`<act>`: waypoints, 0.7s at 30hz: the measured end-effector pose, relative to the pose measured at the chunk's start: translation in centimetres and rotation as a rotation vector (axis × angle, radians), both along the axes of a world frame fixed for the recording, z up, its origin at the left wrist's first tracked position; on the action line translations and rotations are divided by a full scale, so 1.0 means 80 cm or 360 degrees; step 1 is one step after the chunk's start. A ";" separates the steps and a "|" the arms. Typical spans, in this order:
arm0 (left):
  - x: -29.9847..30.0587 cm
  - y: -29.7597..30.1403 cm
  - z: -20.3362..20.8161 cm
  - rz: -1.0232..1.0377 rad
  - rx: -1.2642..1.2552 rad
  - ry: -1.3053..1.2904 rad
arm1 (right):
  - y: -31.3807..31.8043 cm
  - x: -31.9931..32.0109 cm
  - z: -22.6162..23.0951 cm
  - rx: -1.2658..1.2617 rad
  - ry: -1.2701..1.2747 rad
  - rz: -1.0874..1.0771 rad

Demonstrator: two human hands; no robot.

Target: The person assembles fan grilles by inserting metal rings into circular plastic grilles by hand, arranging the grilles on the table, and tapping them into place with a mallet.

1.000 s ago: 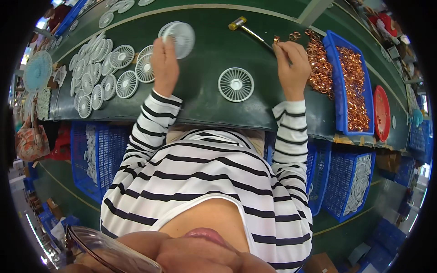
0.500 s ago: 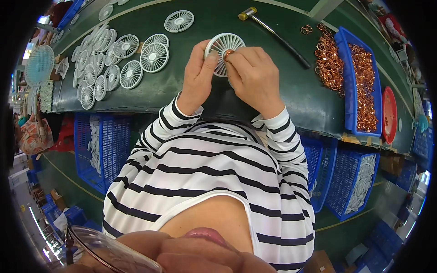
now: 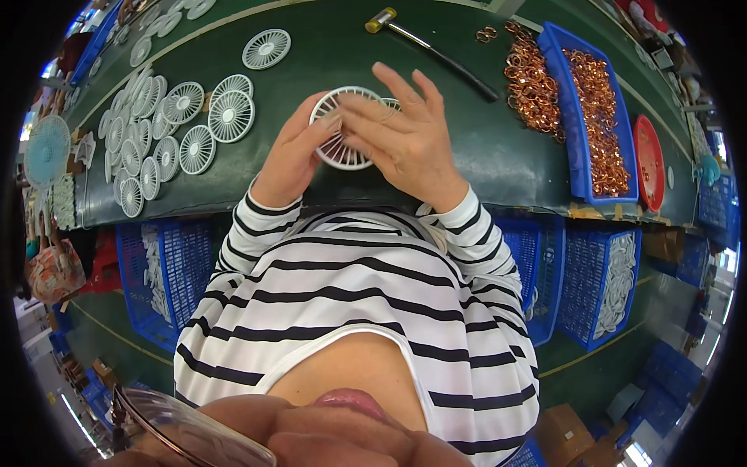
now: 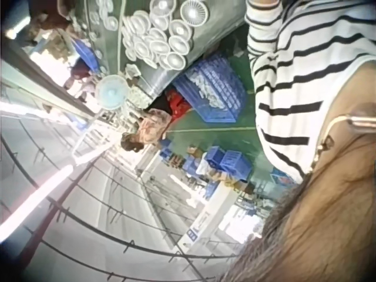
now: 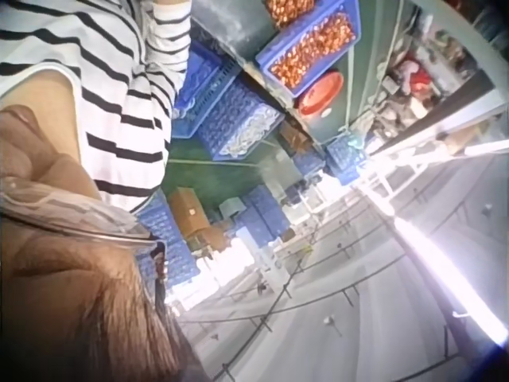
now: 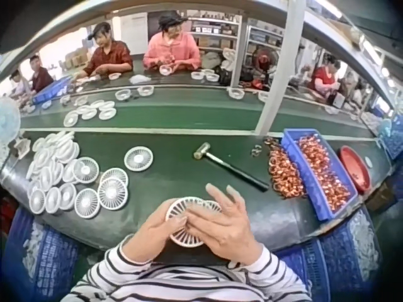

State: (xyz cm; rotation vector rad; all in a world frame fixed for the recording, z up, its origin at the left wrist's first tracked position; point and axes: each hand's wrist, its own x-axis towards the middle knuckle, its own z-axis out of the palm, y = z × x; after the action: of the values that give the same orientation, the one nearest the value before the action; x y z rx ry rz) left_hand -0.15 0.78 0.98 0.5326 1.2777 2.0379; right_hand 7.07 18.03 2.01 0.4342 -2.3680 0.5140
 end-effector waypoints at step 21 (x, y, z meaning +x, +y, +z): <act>-0.005 0.032 -0.033 0.0507 -0.1356 0.2148 | 0.248 -0.143 -0.094 0.0132 -0.0581 -0.1307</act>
State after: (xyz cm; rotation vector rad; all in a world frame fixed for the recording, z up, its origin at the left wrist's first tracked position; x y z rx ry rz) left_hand -0.58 3.35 -1.64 1.3908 2.8956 0.9207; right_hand -4.37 37.88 -5.51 -0.6438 -2.6358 0.1051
